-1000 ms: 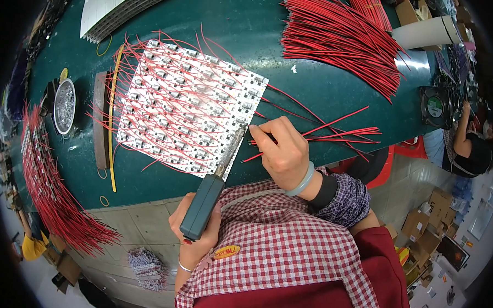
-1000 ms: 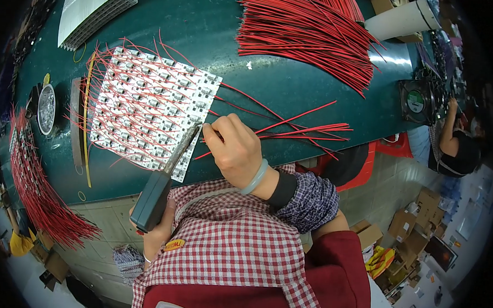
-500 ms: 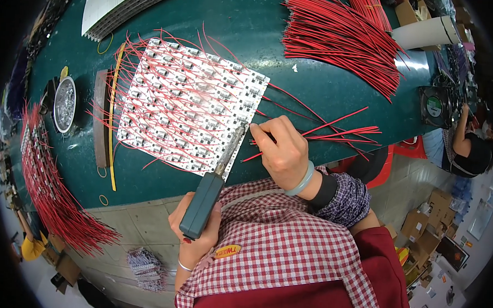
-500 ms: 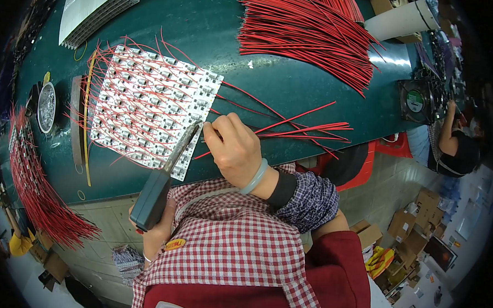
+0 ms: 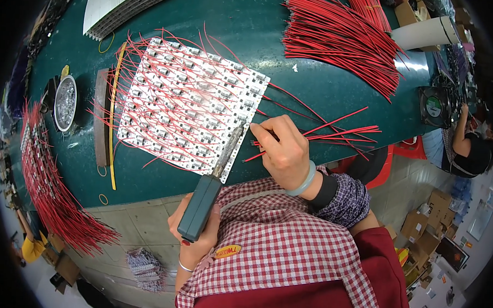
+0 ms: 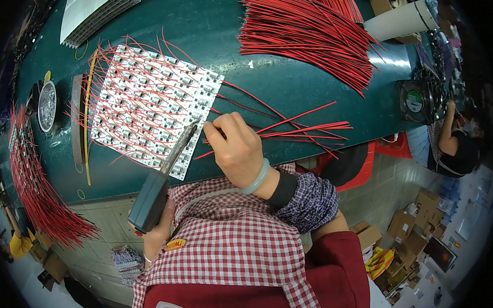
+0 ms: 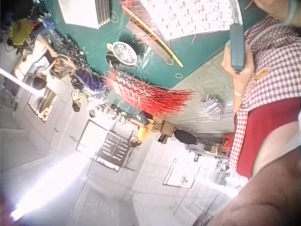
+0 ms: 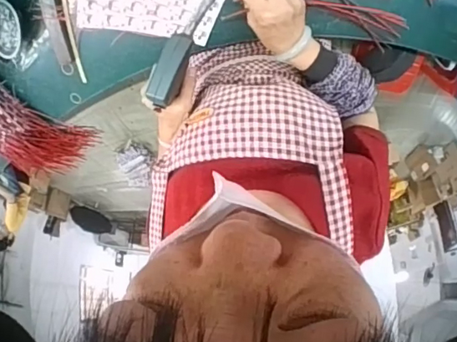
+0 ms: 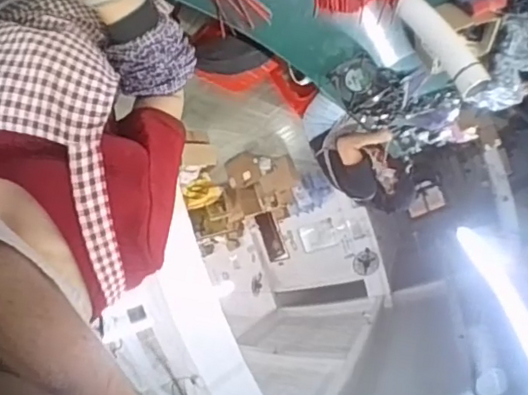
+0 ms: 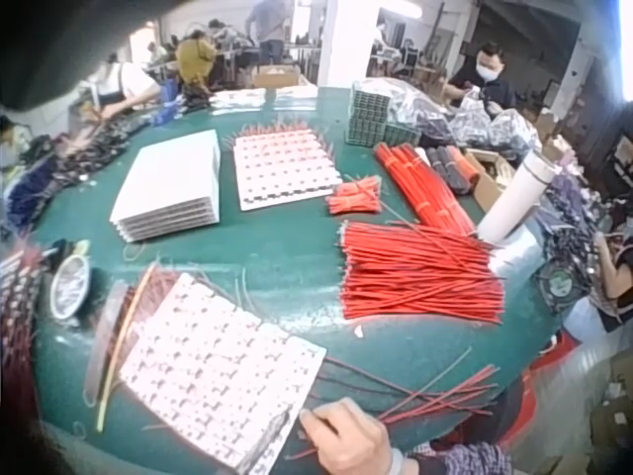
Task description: The person arranges red wires next to a circuit board, solders the wires onto the board using a soldering tool, and aligns them using a stick.
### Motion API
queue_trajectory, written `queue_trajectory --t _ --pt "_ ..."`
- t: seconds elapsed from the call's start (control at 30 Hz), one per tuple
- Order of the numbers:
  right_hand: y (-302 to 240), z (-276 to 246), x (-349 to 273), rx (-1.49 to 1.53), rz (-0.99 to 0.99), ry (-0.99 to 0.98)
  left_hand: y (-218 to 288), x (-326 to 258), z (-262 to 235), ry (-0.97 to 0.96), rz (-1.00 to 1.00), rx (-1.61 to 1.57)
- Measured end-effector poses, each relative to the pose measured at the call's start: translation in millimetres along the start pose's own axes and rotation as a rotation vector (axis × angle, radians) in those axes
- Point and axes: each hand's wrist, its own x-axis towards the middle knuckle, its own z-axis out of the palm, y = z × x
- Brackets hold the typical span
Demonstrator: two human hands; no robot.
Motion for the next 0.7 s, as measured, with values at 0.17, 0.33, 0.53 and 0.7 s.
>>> queue_trajectory --t 0.17,0.33,0.53,0.7 --pt "0.0 -1.2 -0.3 0.006 -0.006 -0.01 4.4 3.3 -1.4 -0.038 0.025 0.034" --pt "-0.7 -1.0 -1.3 -0.015 -0.028 -0.011 3.2 2.7 -1.1 -0.058 0.011 0.02" --pt "-0.5 -0.1 -2.0 -0.021 -0.044 -0.016 3.3 2.2 -3.0 -0.093 -0.039 0.008" --pt "-0.9 0.4 -1.3 -0.025 -0.048 -0.013 3.5 1.8 -3.0 -0.097 -0.063 0.0"
